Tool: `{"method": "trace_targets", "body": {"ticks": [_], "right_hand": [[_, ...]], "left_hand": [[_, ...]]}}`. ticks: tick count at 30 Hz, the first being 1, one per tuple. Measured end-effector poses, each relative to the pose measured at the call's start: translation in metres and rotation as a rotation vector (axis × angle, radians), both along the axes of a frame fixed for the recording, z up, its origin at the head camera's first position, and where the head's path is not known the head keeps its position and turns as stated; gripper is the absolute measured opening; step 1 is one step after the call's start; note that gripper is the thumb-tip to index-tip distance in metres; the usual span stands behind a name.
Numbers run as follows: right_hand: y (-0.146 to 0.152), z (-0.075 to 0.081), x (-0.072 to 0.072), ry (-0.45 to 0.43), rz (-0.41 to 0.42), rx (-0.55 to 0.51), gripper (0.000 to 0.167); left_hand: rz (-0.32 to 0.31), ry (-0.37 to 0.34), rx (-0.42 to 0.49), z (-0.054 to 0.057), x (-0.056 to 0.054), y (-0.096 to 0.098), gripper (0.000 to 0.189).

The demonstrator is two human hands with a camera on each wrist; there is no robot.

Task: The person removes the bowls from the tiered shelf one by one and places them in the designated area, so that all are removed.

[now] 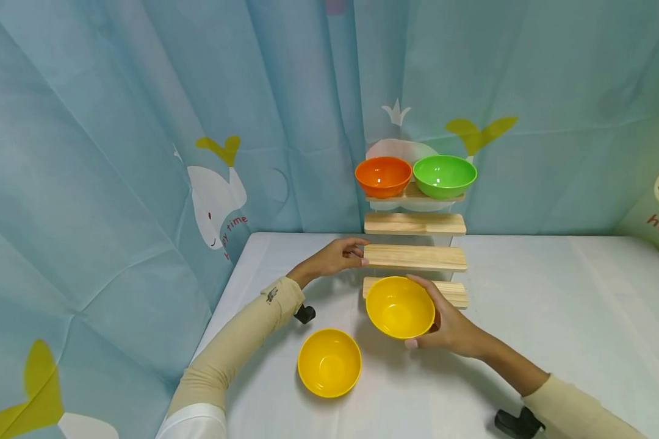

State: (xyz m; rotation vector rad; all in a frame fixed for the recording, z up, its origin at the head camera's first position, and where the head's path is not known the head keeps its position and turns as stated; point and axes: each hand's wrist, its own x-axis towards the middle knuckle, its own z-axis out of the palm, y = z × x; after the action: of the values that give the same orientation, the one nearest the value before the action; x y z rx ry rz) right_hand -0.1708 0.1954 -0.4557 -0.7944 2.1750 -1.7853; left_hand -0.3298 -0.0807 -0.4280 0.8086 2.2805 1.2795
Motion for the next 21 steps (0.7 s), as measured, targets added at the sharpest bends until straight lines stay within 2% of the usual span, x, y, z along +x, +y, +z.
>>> {"method": "trace_targets", "body": {"ticks": [12,21], "right_hand": [[0.01,0.001,0.009,-0.015,0.054,-0.013,0.107],[0.017,-0.002,0.015,-0.026,0.084,-0.013,0.104]], "left_hand": [[-0.005,0.024,-0.01,-0.003,-0.002,-0.001,0.055],[-0.003,0.018,-0.004,-0.001,0.0,0.0,0.054]]}}
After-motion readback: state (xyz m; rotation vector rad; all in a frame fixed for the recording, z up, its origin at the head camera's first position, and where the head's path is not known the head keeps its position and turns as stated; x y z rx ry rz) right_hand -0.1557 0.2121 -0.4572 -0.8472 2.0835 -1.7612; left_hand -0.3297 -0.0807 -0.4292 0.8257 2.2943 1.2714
